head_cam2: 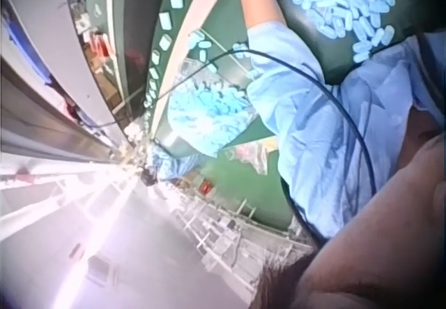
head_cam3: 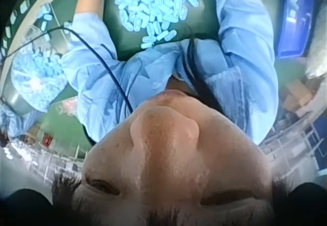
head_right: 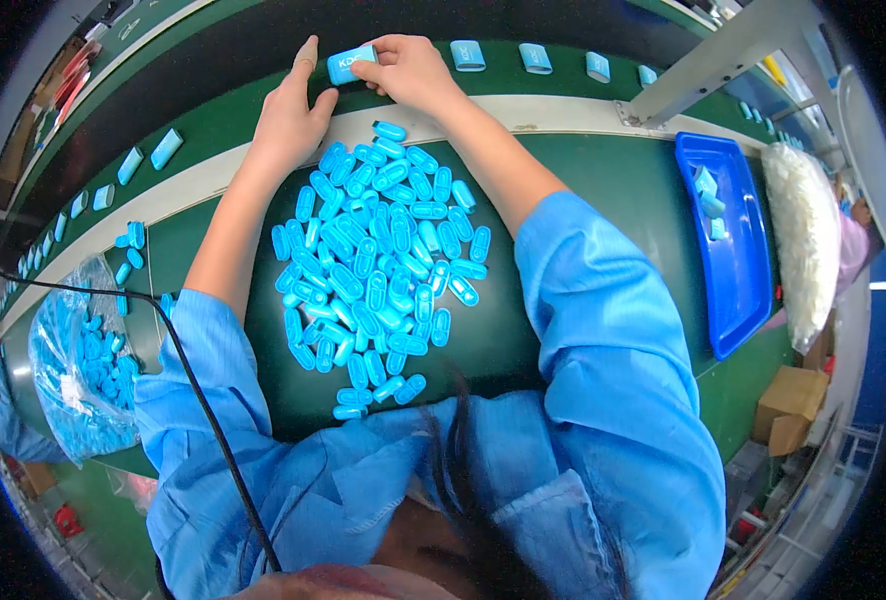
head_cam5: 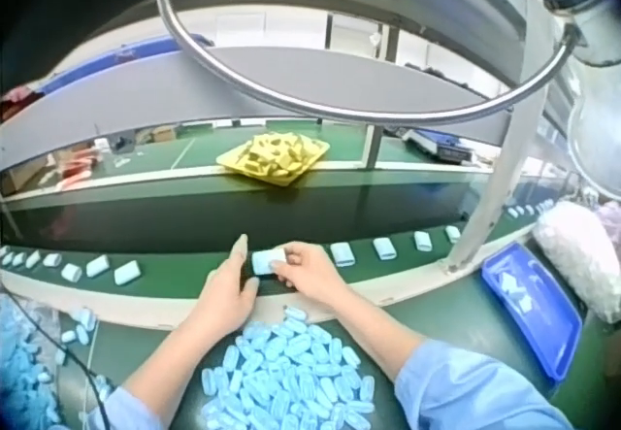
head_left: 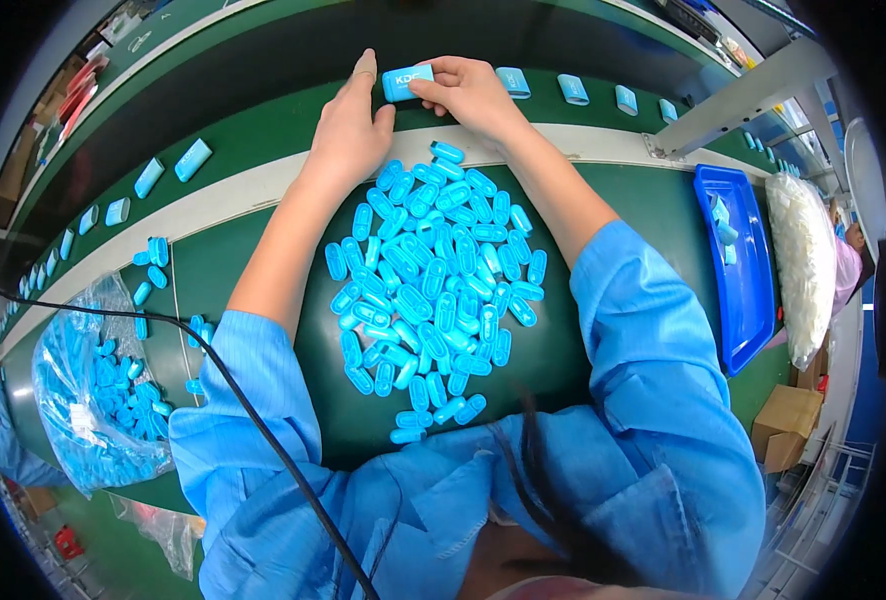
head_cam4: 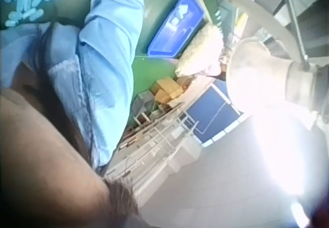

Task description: The person assembles small blue plastic components by hand, joining blue plastic housings with blue plastic caps at a manufacturing workbench.

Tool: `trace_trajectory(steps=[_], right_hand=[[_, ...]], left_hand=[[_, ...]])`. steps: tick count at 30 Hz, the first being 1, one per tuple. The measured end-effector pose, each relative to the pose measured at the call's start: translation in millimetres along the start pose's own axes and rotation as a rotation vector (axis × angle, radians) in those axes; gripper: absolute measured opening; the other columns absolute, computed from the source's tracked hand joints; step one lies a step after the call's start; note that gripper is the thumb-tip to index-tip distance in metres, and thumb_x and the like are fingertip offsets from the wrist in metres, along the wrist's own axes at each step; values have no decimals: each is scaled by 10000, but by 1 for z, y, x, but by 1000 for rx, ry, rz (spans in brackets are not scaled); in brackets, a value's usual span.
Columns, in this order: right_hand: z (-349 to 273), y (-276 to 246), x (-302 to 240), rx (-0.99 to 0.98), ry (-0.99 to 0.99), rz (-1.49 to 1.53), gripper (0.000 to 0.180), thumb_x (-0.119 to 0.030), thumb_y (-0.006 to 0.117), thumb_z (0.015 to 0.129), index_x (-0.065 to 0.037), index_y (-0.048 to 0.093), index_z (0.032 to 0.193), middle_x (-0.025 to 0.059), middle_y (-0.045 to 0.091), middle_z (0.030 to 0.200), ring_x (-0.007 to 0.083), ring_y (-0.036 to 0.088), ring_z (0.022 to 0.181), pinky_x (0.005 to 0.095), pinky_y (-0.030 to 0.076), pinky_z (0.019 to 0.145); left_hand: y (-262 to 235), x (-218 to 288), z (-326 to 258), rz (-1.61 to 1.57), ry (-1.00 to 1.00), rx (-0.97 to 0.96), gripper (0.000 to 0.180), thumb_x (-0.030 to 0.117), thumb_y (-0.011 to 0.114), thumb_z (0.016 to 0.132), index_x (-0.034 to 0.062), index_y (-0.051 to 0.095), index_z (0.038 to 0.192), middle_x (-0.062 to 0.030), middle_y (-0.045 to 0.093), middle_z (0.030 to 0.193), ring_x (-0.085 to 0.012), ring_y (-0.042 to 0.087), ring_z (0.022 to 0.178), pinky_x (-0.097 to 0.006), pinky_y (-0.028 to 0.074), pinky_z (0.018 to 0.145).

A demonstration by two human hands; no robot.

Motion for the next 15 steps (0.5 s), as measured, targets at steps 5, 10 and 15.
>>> trace_trajectory(steps=[5,10,15], right_hand=[[29,-11,14,170,-174,-517,453,-331,693,793,-20,629,1116,82,688,940,160,645,763,288,514,744],[29,-60,11,351,-246,-908,320,-314,604,850,-67,675,1040,158,635,1059,333,593,1001,397,465,883],[7,-86,27,211,-161,-935,306,-313,637,833,-60,686,998,174,647,1005,344,636,884,418,504,832]], left_hand=[[-13,30,3,144,148,-164,287,116,615,810,62,650,1090,-174,662,954,-316,654,837,-343,517,767],[13,69,2,355,66,-368,154,175,663,785,27,688,747,-166,651,703,-337,662,691,-411,540,644],[33,68,8,530,168,-427,215,211,704,744,35,696,867,-192,662,797,-322,664,749,-398,537,689]])
Point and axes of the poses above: each hand's wrist, its own z-axis towards the middle knuckle, its own y-axis out of the palm, x = y × z, the point moved 4 cm from there along z, towards the middle knuckle
